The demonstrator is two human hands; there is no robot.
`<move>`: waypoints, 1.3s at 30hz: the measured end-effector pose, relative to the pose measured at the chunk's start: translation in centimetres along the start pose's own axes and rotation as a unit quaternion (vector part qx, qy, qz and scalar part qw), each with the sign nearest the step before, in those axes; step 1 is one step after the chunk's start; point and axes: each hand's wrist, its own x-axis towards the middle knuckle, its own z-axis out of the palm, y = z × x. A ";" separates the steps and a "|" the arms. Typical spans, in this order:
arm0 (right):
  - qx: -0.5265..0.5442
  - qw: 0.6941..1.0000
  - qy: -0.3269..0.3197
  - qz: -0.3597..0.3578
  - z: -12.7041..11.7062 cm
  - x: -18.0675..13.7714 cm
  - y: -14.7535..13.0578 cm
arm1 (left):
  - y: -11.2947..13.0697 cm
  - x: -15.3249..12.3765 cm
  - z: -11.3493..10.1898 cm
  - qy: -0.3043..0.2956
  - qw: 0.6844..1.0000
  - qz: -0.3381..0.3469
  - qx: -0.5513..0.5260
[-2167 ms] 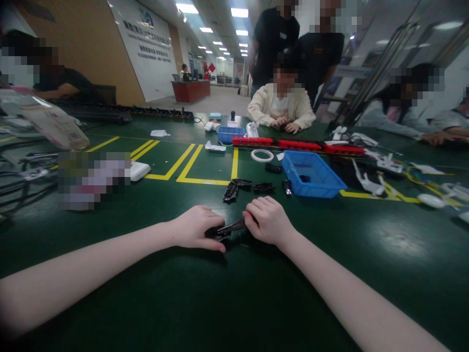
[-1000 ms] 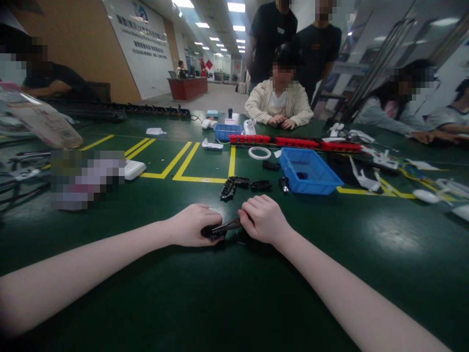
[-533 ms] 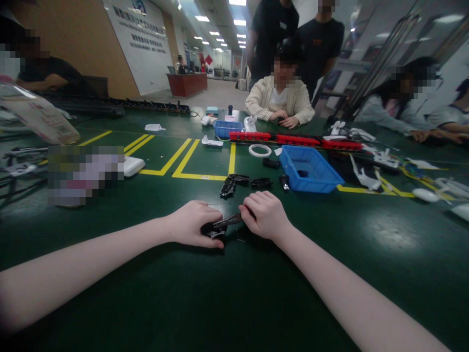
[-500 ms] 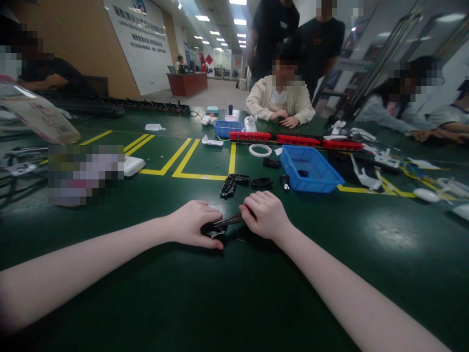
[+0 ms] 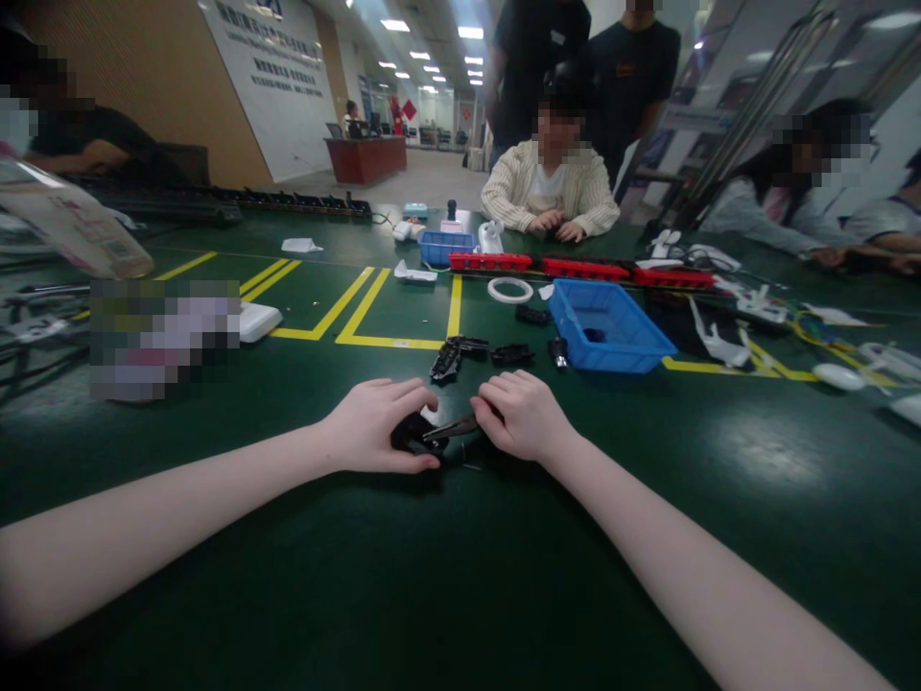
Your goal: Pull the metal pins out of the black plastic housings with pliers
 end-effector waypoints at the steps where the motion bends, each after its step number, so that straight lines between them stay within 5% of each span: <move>1: 0.000 1.000 0.003 0.001 -0.1 0.0 0.1 | 0.0 0.0 0.0 0.003 1.000 -0.015 0.006; 9: -0.012 1.000 0.016 0.008 -0.1 -0.2 0.7 | 0.1 0.0 0.2 -0.002 0.998 -0.064 -0.012; 18: -0.013 1.000 0.017 0.013 0.1 -0.2 0.4 | -0.3 0.0 -0.2 -0.023 0.993 0.002 -0.115; 39: -0.002 1.000 0.027 0.005 0.2 0.1 -1.2 | -0.9 0.3 0.1 -0.077 0.992 0.044 -0.086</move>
